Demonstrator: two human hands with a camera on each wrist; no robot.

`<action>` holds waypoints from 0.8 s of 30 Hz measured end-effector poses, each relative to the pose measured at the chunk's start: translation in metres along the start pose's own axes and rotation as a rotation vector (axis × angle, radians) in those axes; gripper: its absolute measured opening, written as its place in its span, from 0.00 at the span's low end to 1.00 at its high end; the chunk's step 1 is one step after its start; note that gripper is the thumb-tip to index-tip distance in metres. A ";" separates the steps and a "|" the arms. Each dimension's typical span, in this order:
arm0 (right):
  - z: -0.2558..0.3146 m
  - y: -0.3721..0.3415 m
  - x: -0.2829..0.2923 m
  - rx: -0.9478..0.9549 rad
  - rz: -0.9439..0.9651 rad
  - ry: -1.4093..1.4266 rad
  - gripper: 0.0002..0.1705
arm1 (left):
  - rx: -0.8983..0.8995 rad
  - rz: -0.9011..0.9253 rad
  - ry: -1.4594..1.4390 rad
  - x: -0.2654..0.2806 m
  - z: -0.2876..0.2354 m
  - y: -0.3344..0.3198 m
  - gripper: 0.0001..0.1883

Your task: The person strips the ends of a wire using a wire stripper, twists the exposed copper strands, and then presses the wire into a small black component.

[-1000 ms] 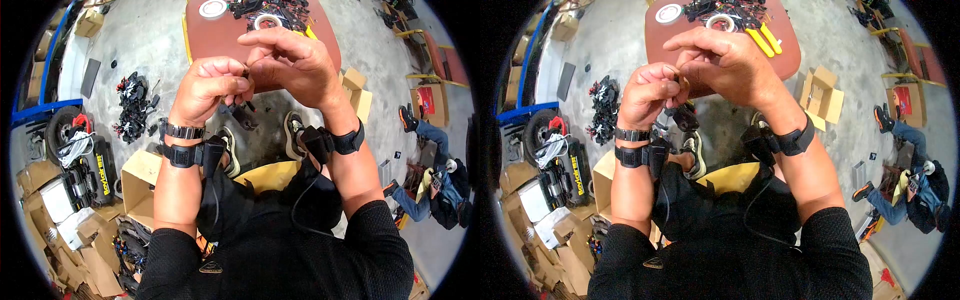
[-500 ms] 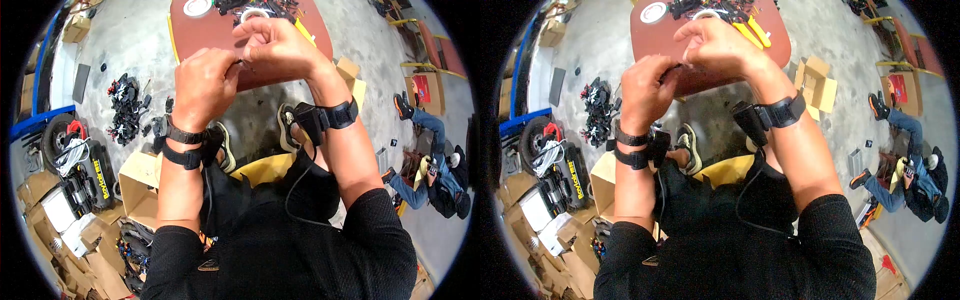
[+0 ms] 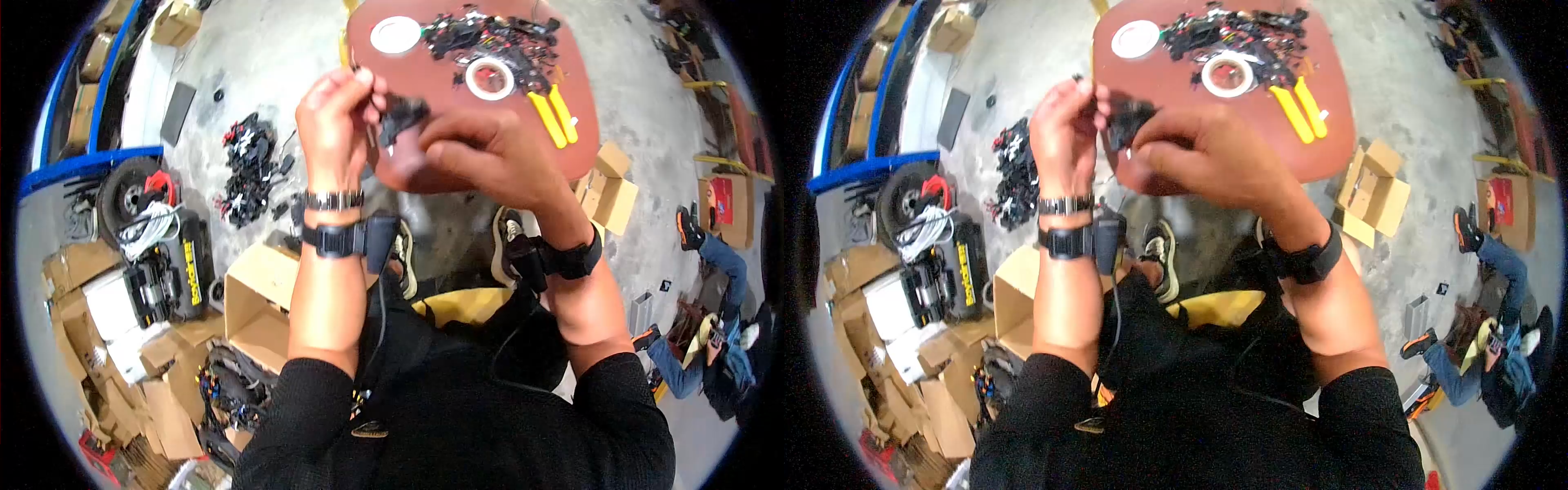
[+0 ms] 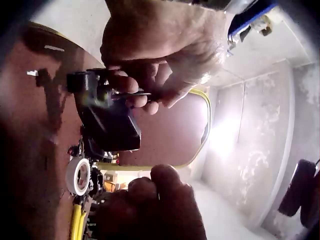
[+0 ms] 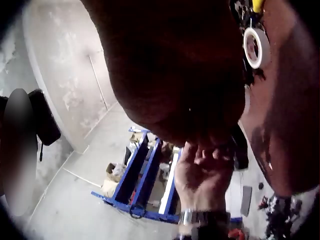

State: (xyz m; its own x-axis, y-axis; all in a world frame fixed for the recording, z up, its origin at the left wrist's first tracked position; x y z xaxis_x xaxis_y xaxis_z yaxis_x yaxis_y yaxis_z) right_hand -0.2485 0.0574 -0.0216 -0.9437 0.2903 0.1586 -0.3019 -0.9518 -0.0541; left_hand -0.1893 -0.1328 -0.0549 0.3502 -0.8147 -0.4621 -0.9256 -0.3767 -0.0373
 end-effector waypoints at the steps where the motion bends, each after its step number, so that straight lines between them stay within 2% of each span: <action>1: 0.001 0.004 -0.015 0.045 0.138 0.098 0.09 | 0.003 -0.010 -0.041 0.009 0.000 0.005 0.04; 3: -0.002 0.008 -0.037 0.077 0.323 -0.159 0.10 | -0.092 -0.014 -0.210 0.024 0.002 0.016 0.04; 4: -0.002 0.008 -0.044 0.039 0.324 -0.041 0.10 | -0.109 -0.002 -0.225 0.030 0.001 0.020 0.04; 7: -0.005 0.011 -0.033 -0.051 0.334 -0.096 0.10 | -0.100 0.072 -0.221 0.059 -0.008 0.024 0.05; 8: -0.008 0.008 -0.029 -0.098 0.222 0.064 0.10 | -0.135 0.004 -0.225 0.075 -0.009 0.027 0.06; 10: 0.000 0.006 -0.028 -0.124 0.384 -0.038 0.09 | -0.141 -0.115 -0.257 0.096 -0.015 0.028 0.07; 11: 0.000 0.005 -0.033 -0.140 0.497 -0.072 0.09 | -0.151 -0.101 -0.283 0.108 -0.017 0.031 0.07; 13: 0.002 0.002 -0.063 0.072 0.609 -0.134 0.09 | -0.194 -0.115 -0.305 0.120 -0.020 0.032 0.07; 14: -0.004 0.001 -0.082 0.091 0.653 -0.097 0.10 | -0.209 -0.081 -0.303 0.128 -0.021 0.032 0.08; 15: -0.005 0.000 -0.096 0.143 0.731 -0.182 0.16 | -0.201 -0.032 -0.361 0.133 -0.021 0.029 0.07; 17: -0.002 -0.003 -0.119 0.150 0.752 -0.189 0.26 | -0.196 0.086 -0.475 0.136 -0.024 0.031 0.05; 18: -0.003 -0.003 -0.121 0.169 0.736 -0.185 0.25 | -0.173 0.002 -0.478 0.141 -0.024 0.031 0.05; 21: -0.009 -0.008 -0.129 0.256 0.690 -0.161 0.21 | -0.174 -0.095 -0.363 0.110 -0.026 0.020 0.06; 23: -0.011 -0.012 -0.138 0.189 0.771 -0.238 0.34 | -0.193 -0.108 -0.351 0.104 -0.025 0.016 0.07; 24: -0.011 -0.014 -0.141 0.197 0.806 -0.228 0.35 | -0.198 -0.120 -0.336 0.105 -0.026 0.015 0.06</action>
State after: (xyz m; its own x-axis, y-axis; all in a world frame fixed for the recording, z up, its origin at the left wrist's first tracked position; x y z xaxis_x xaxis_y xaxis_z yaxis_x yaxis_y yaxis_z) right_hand -0.1127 0.0309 -0.0542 -0.8033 -0.4884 0.3408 0.4976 -0.8649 -0.0665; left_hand -0.1630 -0.2355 -0.0812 0.3573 -0.5827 -0.7299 -0.8239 -0.5648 0.0476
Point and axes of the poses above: each hand's wrist, its own y-axis towards the middle knuckle, its own x-axis out of the back of the hand, z = x × y, the point moved 3 cm from there along y, towards the middle knuckle, and after that the axes turned 15 degrees about z, right-handed, at the moved point
